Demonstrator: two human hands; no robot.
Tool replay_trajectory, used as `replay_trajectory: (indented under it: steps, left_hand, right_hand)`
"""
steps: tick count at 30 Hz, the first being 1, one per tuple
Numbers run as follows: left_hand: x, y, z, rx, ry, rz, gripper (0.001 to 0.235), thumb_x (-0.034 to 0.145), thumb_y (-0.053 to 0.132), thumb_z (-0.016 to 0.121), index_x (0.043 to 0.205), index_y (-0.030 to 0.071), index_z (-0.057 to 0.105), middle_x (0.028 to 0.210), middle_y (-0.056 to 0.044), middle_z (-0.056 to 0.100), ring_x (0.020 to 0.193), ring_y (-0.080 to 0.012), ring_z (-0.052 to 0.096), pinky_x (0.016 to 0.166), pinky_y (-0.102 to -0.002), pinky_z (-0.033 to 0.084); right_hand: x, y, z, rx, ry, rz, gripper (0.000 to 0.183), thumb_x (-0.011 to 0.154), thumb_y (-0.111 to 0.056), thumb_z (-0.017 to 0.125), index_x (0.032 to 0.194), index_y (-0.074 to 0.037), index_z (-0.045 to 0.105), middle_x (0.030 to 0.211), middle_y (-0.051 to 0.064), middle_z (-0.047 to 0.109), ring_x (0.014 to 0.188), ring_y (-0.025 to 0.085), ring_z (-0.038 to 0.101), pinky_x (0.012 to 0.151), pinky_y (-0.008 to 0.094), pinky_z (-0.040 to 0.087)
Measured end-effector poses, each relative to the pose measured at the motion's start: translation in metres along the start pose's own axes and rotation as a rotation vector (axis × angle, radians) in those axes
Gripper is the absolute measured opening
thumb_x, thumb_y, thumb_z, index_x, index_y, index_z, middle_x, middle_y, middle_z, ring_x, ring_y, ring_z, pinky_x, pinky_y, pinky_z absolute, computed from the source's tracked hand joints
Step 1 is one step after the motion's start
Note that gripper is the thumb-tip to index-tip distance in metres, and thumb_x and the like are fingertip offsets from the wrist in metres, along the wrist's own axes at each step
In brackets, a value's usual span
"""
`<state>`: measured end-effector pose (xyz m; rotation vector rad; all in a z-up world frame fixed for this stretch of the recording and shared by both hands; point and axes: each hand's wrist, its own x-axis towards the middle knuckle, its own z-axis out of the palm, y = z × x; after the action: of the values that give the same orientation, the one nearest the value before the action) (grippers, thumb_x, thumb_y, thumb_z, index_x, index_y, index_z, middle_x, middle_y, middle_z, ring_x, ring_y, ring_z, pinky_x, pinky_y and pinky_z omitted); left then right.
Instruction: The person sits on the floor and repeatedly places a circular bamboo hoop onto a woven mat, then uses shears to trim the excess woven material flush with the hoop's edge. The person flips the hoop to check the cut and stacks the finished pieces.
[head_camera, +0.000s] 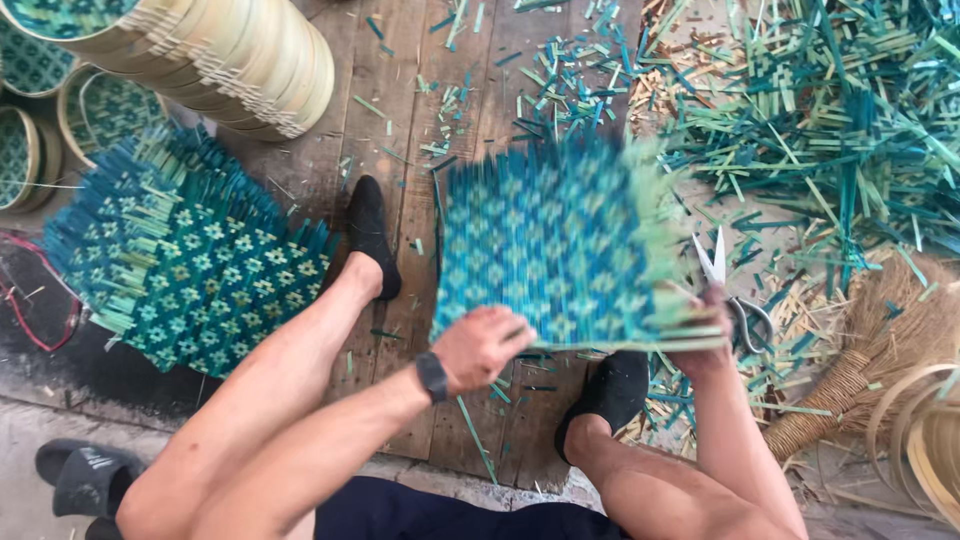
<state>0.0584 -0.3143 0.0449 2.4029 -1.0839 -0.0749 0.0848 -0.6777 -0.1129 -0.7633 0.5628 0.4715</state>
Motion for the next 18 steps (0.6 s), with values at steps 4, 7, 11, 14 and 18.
replay_trajectory:
  steps: [4,7,11,14,18]
  left_hand:
    - [-0.024,-0.012,0.072,-0.018,-0.144,-0.043,0.041,0.081,0.014,0.072,0.121,0.007,0.066,0.118,-0.014,0.064,0.114,-0.0328,0.062,0.097,-0.045,0.049]
    - [-0.044,-0.039,0.097,-0.154,0.143,-0.239,0.047,0.075,0.023,0.081,0.118,0.008,0.068,0.121,-0.013,0.067,0.115,-0.0335,0.062,0.099,-0.046,0.048]
    - [-0.05,-0.123,0.118,-0.246,0.562,-1.06,0.051,0.074,0.012,0.087,0.117,-0.005,0.064,0.108,-0.017,0.07,0.099,-0.0276,0.066,0.086,-0.041,0.052]
    - [-0.061,-0.171,0.13,-0.869,0.508,-1.271,0.037,0.08,0.004,0.084,0.11,-0.004,0.066,0.094,-0.009,0.074,0.08,-0.0134,0.069,0.071,-0.028,0.055]
    - [-0.068,-0.187,0.141,-1.048,0.475,-1.238,0.028,0.081,0.001,0.081,0.105,-0.004,0.067,0.088,-0.007,0.076,0.074,-0.0094,0.068,0.065,-0.024,0.053]
  right_hand:
    - [0.04,0.018,-0.01,-0.397,0.072,0.158,0.024,0.089,-0.018,0.076,0.109,-0.008,0.07,0.094,0.005,0.071,0.078,0.02,0.069,0.066,0.042,0.058]
    - [0.043,0.031,-0.019,-0.406,0.098,0.179,0.024,0.084,-0.009,0.076,0.107,-0.007,0.071,0.09,0.005,0.072,0.074,0.019,0.069,0.063,0.04,0.058]
    - [0.029,0.042,-0.017,-0.299,0.104,0.183,0.026,0.083,-0.008,0.077,0.108,-0.005,0.069,0.091,0.005,0.071,0.075,0.018,0.071,0.064,0.037,0.061]
    - [0.022,0.033,-0.008,-0.352,0.079,0.235,0.03,0.084,-0.01,0.08,0.11,-0.005,0.067,0.09,0.005,0.071,0.074,0.016,0.07,0.062,0.038,0.061]
    - [0.022,0.016,0.002,-0.359,0.104,0.249,0.037,0.079,-0.014,0.078,0.114,-0.009,0.068,0.093,0.003,0.073,0.075,0.016,0.072,0.062,0.037,0.062]
